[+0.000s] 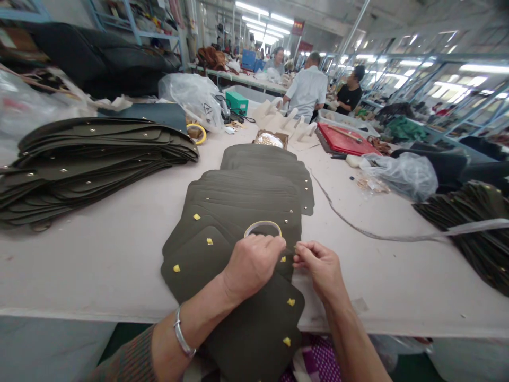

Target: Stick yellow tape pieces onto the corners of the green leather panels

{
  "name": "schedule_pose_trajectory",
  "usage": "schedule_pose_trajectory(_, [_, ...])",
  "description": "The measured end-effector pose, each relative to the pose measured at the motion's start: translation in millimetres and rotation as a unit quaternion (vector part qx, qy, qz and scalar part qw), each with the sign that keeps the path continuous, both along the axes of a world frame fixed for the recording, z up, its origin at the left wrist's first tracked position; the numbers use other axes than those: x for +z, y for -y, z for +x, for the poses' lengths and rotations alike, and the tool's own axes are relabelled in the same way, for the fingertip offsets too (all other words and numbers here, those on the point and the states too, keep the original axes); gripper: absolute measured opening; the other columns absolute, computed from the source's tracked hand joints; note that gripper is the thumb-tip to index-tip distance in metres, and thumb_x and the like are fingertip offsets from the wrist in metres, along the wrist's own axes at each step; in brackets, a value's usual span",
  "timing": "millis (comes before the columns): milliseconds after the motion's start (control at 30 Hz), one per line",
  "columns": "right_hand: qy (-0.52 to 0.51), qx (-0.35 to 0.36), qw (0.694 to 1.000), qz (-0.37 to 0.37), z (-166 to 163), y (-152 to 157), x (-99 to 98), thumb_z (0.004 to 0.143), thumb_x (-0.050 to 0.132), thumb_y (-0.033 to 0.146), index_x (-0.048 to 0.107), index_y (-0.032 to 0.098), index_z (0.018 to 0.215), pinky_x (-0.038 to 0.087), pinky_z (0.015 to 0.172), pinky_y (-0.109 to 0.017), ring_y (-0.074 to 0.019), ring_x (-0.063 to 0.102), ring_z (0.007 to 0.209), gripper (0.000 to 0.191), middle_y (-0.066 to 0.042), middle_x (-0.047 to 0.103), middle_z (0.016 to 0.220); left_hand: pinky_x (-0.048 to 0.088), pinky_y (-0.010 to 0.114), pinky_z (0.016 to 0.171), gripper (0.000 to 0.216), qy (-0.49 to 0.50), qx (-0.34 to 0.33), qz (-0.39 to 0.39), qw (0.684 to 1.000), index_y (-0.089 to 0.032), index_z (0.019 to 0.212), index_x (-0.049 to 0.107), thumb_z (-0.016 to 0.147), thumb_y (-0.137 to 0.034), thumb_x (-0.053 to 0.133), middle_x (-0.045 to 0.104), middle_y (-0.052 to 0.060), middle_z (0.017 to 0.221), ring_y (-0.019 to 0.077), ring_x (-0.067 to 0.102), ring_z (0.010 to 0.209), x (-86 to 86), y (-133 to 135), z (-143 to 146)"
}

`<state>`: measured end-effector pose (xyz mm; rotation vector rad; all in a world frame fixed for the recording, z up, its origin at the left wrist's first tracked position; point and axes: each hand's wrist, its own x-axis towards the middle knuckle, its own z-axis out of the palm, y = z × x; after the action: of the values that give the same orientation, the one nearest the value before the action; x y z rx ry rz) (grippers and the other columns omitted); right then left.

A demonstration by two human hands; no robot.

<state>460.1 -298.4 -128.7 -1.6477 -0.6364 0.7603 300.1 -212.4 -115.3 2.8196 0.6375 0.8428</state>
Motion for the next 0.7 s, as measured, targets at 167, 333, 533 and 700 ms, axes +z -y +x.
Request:
schedule_pose_trajectory(167, [0.035, 0.049, 0.997, -0.049, 12.4, 9.8, -7.0, 0.067, 0.075, 0.049, 0.072, 0.013, 0.083, 0.055, 0.05, -0.026, -0.0146, 0.063, 0.05, 0.039, -0.004, 0.069, 0.064, 0.042, 0.035, 0.074, 0.013, -0.117, 0.029, -0.006, 0.993, -0.018, 0.089, 0.055, 0.093, -0.015, 0.043, 0.059, 0.005, 0.084, 0.0211, 0.052, 0.083, -5.3, -10.1, 1.7])
schedule_pose_trajectory(333, [0.028, 0.096, 0.992, -0.071, 15.9, 8.6, -3.9, 0.069, 0.074, 0.05, 0.071, 0.014, 0.078, 0.054, 0.053, -0.024, -0.0132, 0.063, 0.051, 0.037, -0.003, 0.068, 0.062, 0.041, 0.036, 0.073, 0.015, -0.133, -0.007, -0.033, 0.99, -0.018, 0.089, 0.055, 0.093, -0.016, 0.041, 0.058, 0.004, 0.082, 0.0206, 0.051, 0.078, -8.3, -9.7, -0.7])
schedule_pose_trajectory(533, [0.141, 0.146, 0.975, -0.091, 10.3, 6.9, -2.9, 0.08, 0.063, 0.043, 0.07, 0.016, 0.082, 0.049, 0.049, -0.024, -0.0132, 0.058, 0.049, 0.029, -0.001, 0.065, 0.058, 0.039, 0.034, 0.072, 0.014, -0.131, -0.028, -0.049, 0.99, -0.018, 0.091, 0.054, 0.093, -0.014, 0.041, 0.059, 0.004, 0.085, 0.0199, 0.051, 0.078, -10.8, -9.3, -3.8])
schedule_pose_trajectory(700, [0.354, 0.162, 0.919, -0.059, 2.0, 1.5, -5.2, 0.084, 0.055, 0.029, 0.072, 0.021, 0.08, 0.052, 0.064, -0.029, -0.0181, 0.067, 0.068, 0.018, -0.003, 0.073, 0.076, 0.039, 0.034, 0.072, 0.013, -0.127, -0.029, -0.057, 0.99, -0.018, 0.091, 0.053, 0.092, -0.013, 0.041, 0.058, 0.003, 0.084, 0.0199, 0.051, 0.078, -11.8, -10.0, -3.5])
